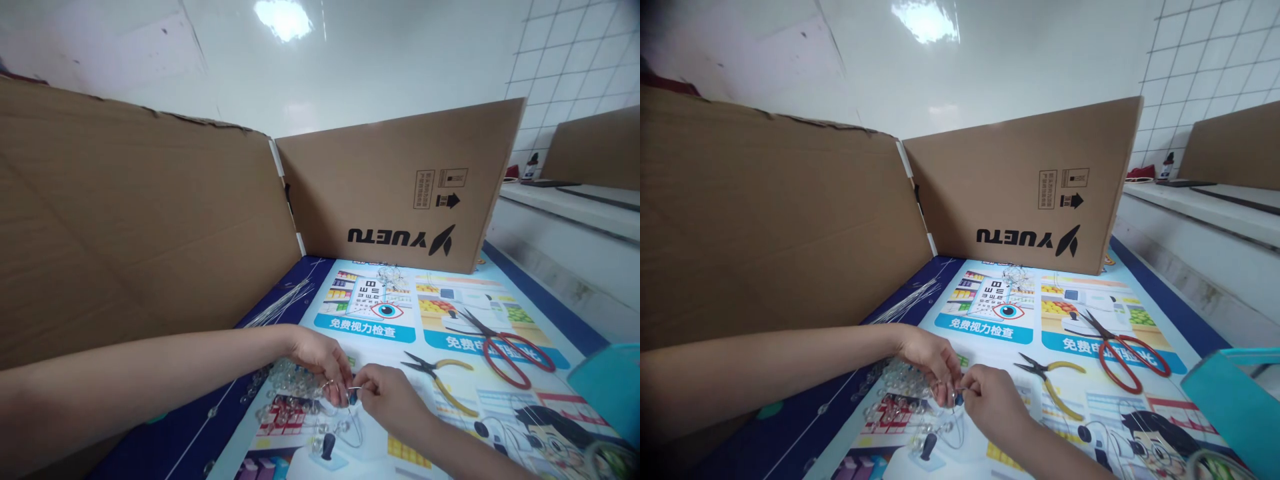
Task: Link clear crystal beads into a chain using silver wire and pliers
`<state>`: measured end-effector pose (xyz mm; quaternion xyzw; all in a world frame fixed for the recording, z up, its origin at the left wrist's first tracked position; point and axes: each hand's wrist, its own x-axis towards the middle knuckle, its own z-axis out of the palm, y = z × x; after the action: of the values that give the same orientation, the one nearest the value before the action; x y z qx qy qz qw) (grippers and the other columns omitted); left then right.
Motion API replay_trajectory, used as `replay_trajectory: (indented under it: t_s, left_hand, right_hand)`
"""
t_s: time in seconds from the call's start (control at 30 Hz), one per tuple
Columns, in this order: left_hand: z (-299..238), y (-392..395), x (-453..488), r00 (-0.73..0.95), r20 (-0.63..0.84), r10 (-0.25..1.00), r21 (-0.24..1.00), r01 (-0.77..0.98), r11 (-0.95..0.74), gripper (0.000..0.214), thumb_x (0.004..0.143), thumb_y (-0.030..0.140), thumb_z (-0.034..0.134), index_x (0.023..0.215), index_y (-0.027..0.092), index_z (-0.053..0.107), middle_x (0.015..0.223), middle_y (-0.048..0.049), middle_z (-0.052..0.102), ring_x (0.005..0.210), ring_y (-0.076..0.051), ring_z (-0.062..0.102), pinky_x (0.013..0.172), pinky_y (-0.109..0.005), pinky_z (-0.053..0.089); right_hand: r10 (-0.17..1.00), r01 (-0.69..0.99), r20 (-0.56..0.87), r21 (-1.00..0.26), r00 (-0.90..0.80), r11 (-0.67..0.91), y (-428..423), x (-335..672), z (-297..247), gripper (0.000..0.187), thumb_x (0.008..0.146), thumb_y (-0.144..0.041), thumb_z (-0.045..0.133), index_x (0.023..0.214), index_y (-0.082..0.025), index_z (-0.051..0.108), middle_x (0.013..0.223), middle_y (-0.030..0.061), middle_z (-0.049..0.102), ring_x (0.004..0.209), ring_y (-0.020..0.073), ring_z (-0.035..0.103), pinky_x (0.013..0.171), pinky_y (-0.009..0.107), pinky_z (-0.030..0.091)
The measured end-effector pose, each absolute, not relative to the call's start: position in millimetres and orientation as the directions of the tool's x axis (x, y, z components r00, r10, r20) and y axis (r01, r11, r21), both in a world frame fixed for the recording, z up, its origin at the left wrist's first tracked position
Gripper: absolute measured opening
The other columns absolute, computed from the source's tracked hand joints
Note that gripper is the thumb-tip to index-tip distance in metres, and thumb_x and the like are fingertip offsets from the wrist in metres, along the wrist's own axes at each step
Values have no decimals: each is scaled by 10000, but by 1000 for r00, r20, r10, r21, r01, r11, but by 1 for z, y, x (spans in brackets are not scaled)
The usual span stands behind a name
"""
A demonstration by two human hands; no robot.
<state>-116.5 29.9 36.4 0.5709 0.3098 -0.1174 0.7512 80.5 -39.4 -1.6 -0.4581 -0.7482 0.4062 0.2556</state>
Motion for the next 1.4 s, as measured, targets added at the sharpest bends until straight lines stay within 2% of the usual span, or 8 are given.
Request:
replay_trajectory:
  t_s: [0.23, 0.4, 0.5, 0.6, 0.73, 1.07, 1.23, 1.4]
  left_hand:
    - [34, 26, -114, 751, -612, 249, 789, 556, 262, 251, 712, 394, 671, 872, 201, 693, 830, -29, 704, 747, -185, 659, 759, -332, 490]
    - [38, 23, -109, 721, -626, 299, 777, 610, 156, 271, 712, 433, 660, 870, 215, 691, 800, -18, 693, 680, -160, 634, 672, -288, 483]
    - [41, 20, -103, 693, -640, 332, 747, 663, 56, 289, 638, 392, 725, 854, 204, 688, 743, -5, 675, 646, -151, 605, 611, -259, 465]
    - [41, 15, -96, 655, -625, 425, 704, 708, -56, 302, 566, 324, 761, 823, 190, 678, 688, 20, 640, 629, -144, 569, 588, -245, 441]
    - [41, 8, -88, 630, -587, 509, 660, 736, -151, 199, 589, 225, 690, 783, 185, 669, 679, 40, 618, 669, -142, 554, 632, -248, 429]
    - [40, 19, -88, 616, -696, 369, 667, 745, 15, 155, 663, 302, 646, 754, 177, 638, 641, 17, 621, 597, -130, 592, 602, -262, 492]
    - [40, 26, -98, 644, -686, 340, 701, 710, 69, 242, 646, 272, 649, 872, 188, 626, 771, -6, 662, 720, -154, 635, 654, -275, 511]
    - [50, 30, -100, 660, -647, 383, 716, 698, 5, 276, 639, 230, 640, 910, 181, 637, 883, -21, 677, 814, -166, 631, 710, -281, 511]
  right_hand:
    - [880, 533, 53, -778, -472, 332, -39, 85, -1, 207, 707, -151, 457, 730, -214, 652, 574, -35, 594, 498, 100, 485, 480, 198, 312]
    - [886, 551, 45, -768, -461, 326, -38, 86, 0, 200, 704, -150, 449, 703, -215, 638, 590, -31, 614, 517, 108, 512, 481, 198, 313]
    - [886, 560, 43, -761, -462, 329, -38, 86, -1, 185, 693, -147, 455, 694, -212, 628, 610, -28, 623, 539, 111, 526, 483, 195, 312]
    - [881, 571, 28, -752, -473, 330, -38, 87, -3, 174, 683, -153, 473, 717, -209, 634, 629, -25, 631, 558, 114, 536, 486, 193, 306]
    - [881, 601, 18, -725, -472, 337, -37, 87, -5, 168, 680, -154, 470, 705, -206, 628, 630, -23, 630, 573, 113, 539, 493, 192, 302]
    - [869, 645, 30, -658, -494, 389, -36, 87, -5, 155, 706, -166, 460, 679, -202, 608, 630, -17, 621, 569, 114, 521, 490, 202, 273]
    - [868, 639, 36, -662, -496, 392, -37, 88, -4, 171, 724, -189, 458, 716, -217, 626, 648, -21, 635, 566, 113, 525, 492, 203, 279]
    - [875, 650, 18, -662, -483, 373, -38, 89, -2, 199, 717, -184, 459, 738, -233, 651, 670, -16, 659, 583, 123, 560, 506, 202, 308]
